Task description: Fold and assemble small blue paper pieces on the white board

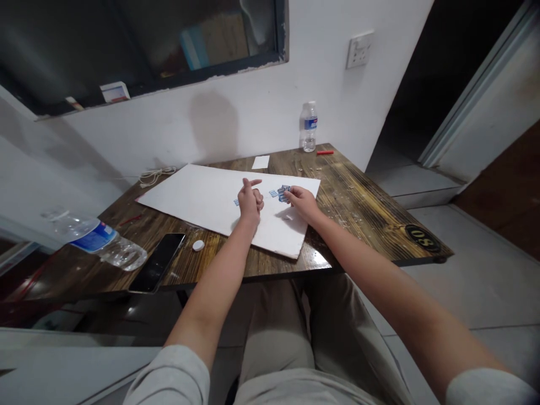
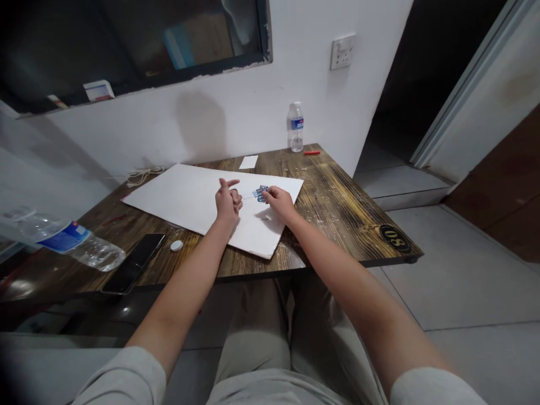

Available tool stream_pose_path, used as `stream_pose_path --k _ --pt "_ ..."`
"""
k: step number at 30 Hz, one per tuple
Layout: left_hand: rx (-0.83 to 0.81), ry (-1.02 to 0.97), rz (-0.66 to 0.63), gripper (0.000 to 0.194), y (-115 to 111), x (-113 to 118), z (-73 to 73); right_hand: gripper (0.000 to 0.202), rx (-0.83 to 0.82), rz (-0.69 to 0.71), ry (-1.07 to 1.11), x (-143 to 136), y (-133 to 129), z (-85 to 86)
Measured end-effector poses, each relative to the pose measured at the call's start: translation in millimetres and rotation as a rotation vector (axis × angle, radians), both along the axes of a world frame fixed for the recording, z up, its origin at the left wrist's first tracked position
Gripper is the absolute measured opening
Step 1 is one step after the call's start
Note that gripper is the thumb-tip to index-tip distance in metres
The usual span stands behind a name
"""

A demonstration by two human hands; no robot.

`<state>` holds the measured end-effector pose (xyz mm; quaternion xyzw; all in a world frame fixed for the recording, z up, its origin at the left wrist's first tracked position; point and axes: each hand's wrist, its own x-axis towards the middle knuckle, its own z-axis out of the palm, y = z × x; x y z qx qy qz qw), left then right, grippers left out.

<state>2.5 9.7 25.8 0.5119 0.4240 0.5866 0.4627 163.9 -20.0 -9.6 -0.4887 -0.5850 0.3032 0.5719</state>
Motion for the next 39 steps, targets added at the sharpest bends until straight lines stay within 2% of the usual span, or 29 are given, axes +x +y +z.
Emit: stream_pose_path --k 2,6,10,13,16,20,24,29,33,39 --pt "-0.027 0.010 -0.006 0.052 0 -1 0.2 0.037 0.000 0.004 -0.008 0 1 -0.9" --pt "-0.012 0.129 -0.031 0.035 1 4 -3.2 0.037 0.002 -0.009 -0.029 0 2 -2.2" --pt "0.088 0.339 -0.105 0.022 -2 11 -8.3 0.032 0.005 -0.012 -0.036 2 2 -2.0" --pt "0.210 0.454 -0.090 0.017 -5 11 -8.6 0.032 0.011 -0.015 -0.058 2 1 -1.8" --pt "0.332 0.497 -0.046 0.015 -7 9 -6.4 0.034 0.018 -0.026 -0.098 1 0 -2.1" --pt "0.356 0.527 -0.056 0.013 -8 8 -4.5 0.036 0.030 -0.044 -0.127 -1 -1 -2.0" --pt "0.293 0.481 -0.135 0.019 -8 10 -3.2 0.036 0.033 -0.053 -0.093 0 -2 0.7" --pt "0.061 0.311 -0.315 0.027 -8 12 -0.8 0.042 0.007 0.008 0.085 2 -5 7.8" --pt "-0.026 0.218 -0.362 0.032 -5 10 -3.5 0.047 -0.007 0.047 0.180 1 -7 11.8" --pt "-0.055 0.156 -0.402 0.034 -2 8 -7.2 0.047 0.025 0.075 0.234 1 -9 13.9"
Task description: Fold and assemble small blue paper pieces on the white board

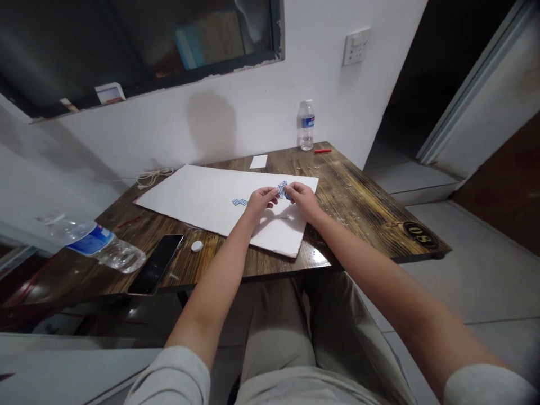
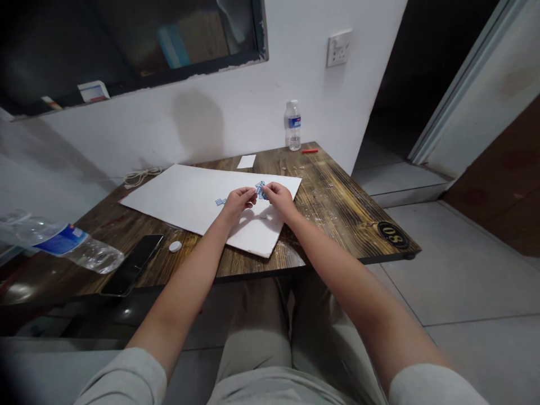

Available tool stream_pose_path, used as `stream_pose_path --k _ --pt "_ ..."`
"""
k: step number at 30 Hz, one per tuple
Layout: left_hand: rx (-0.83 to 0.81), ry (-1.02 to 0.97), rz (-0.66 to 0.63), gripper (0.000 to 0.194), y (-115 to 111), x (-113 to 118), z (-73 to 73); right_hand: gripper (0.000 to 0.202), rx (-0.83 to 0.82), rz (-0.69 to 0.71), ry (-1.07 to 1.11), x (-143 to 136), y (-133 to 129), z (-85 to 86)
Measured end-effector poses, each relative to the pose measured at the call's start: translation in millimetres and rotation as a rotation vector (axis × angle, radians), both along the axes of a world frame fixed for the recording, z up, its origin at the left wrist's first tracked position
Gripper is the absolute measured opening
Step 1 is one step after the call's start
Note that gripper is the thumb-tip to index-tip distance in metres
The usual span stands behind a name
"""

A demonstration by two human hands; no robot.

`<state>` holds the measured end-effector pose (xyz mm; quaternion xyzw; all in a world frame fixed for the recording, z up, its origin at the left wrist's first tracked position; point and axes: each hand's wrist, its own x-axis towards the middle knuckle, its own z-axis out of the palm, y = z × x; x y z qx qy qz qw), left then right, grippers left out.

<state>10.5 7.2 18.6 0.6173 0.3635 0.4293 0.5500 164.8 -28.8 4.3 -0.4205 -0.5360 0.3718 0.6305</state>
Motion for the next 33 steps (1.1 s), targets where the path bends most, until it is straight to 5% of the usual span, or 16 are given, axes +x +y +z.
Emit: stream_pose_path --k 33 --pt "-0.024 0.011 -0.116 0.026 -4.0 -2.0 3.7 0.047 0.016 0.067 0.034 1.4 -3.1 2.1"
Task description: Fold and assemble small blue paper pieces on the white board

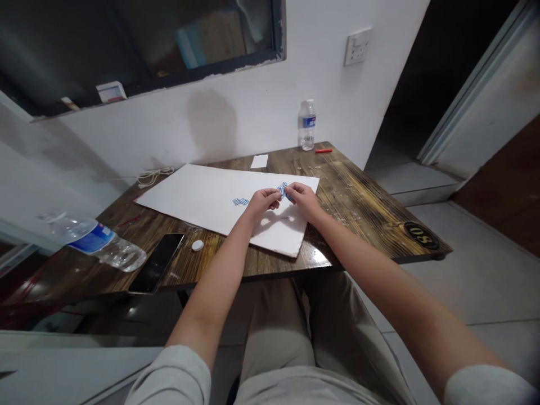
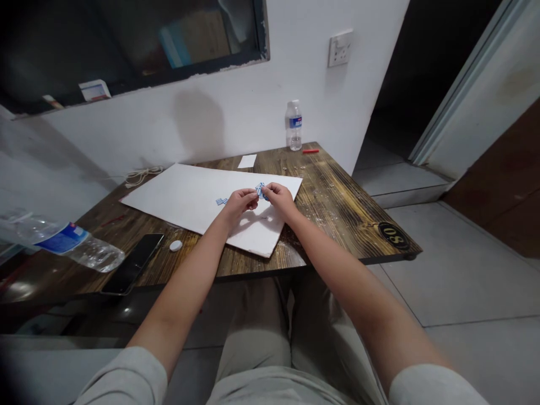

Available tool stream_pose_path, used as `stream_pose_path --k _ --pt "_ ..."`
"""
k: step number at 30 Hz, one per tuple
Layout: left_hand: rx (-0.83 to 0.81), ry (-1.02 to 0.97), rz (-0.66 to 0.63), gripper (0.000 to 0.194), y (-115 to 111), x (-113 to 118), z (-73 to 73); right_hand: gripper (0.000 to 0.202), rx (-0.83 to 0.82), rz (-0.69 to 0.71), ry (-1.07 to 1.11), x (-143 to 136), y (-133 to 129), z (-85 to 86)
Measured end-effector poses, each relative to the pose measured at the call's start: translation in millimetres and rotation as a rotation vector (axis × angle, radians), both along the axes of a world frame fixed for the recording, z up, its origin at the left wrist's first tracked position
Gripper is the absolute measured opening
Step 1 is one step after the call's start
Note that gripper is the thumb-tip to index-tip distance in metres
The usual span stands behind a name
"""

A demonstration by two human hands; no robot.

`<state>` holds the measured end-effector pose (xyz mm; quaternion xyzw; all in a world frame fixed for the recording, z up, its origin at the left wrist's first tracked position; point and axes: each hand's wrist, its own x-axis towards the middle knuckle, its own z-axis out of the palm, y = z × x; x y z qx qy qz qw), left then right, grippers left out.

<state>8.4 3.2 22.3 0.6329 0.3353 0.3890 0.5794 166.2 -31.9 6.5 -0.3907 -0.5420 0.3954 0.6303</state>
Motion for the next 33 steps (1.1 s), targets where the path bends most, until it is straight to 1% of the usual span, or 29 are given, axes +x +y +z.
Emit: stream_pose_path --k 5,8,13,18,21,25,29,33 --pt "-0.067 -0.077 0.064 0.027 4.2 0.6 -2.1 0.044 -0.004 0.012 0.009 -0.3 2.2 -2.6" --pt "-0.076 -0.079 0.063 0.031 4.4 0.3 -2.2 0.042 -0.002 -0.007 0.022 0.1 3.8 -4.1" --pt "0.003 -0.023 0.091 0.037 3.4 -0.4 -2.0 0.040 -0.021 -0.003 0.058 0.0 3.5 -3.9" --pt "0.005 -0.043 0.156 0.034 6.5 0.2 -2.6 0.042 -0.039 0.044 0.045 -1.1 1.3 -2.7" --pt "0.038 -0.041 0.196 0.031 7.7 0.7 -2.9 0.043 -0.026 0.056 0.016 -1.3 0.3 -2.0" --pt "0.077 -0.020 0.240 0.030 7.3 0.3 -1.9 0.044 -0.019 0.040 -0.034 -1.3 0.1 -1.6" --pt "0.080 -0.010 0.289 0.029 6.6 -0.7 0.4 0.042 -0.017 0.027 -0.056 -1.3 0.6 -2.0" --pt "0.098 -0.006 0.287 0.027 5.3 -1.1 2.3 0.038 -0.030 0.017 -0.072 -1.1 0.9 -3.1"
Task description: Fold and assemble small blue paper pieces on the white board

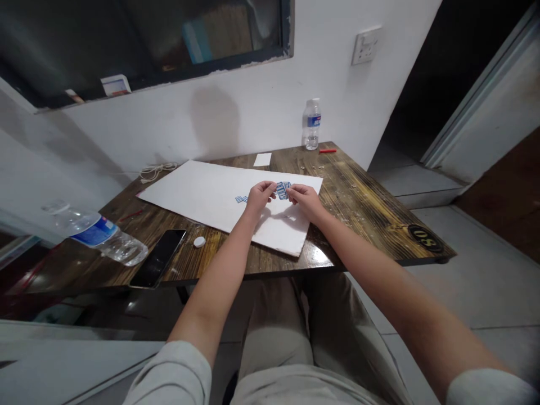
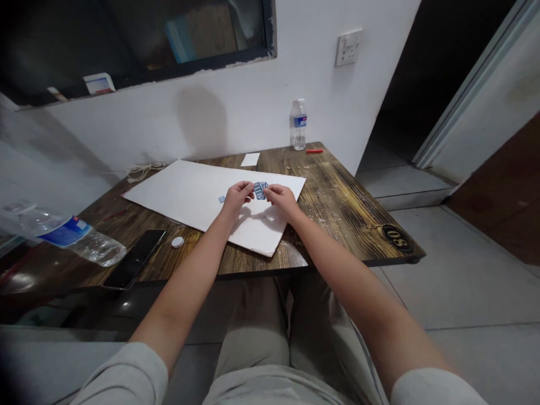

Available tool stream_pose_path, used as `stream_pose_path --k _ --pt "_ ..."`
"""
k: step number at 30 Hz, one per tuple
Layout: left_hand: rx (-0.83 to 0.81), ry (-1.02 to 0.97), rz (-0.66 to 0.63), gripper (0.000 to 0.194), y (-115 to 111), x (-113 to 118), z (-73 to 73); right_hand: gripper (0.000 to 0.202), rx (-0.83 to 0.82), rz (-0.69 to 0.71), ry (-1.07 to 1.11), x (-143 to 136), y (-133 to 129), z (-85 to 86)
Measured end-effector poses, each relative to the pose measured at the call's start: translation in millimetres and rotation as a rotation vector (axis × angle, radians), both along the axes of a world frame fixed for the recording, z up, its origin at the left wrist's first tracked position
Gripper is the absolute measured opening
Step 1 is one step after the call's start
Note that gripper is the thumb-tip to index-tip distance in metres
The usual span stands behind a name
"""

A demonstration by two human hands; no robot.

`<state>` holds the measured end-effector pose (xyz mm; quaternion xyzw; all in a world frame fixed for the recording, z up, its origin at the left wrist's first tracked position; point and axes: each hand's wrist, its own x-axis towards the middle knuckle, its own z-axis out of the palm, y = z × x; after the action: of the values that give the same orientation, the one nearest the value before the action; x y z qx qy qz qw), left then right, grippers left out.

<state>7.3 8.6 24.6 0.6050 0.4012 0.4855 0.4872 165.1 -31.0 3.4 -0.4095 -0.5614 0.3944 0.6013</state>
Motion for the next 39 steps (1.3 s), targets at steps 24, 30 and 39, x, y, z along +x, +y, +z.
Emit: stream_pose_path --k 24,30,39 --pt "0.086 0.102 0.005 0.034 -2 0 0.1 0.049 0.010 -0.043 -0.179 1 1 -1.9" --pt "0.010 0.125 -0.005 0.030 0 0 -3.8 0.044 -0.010 -0.072 -0.152 2 0 0.6" --pt "0.097 0.253 0.222 0.014 5 -3 -7.5 0.044 -0.019 -0.079 -0.142 2 3 -3.5"
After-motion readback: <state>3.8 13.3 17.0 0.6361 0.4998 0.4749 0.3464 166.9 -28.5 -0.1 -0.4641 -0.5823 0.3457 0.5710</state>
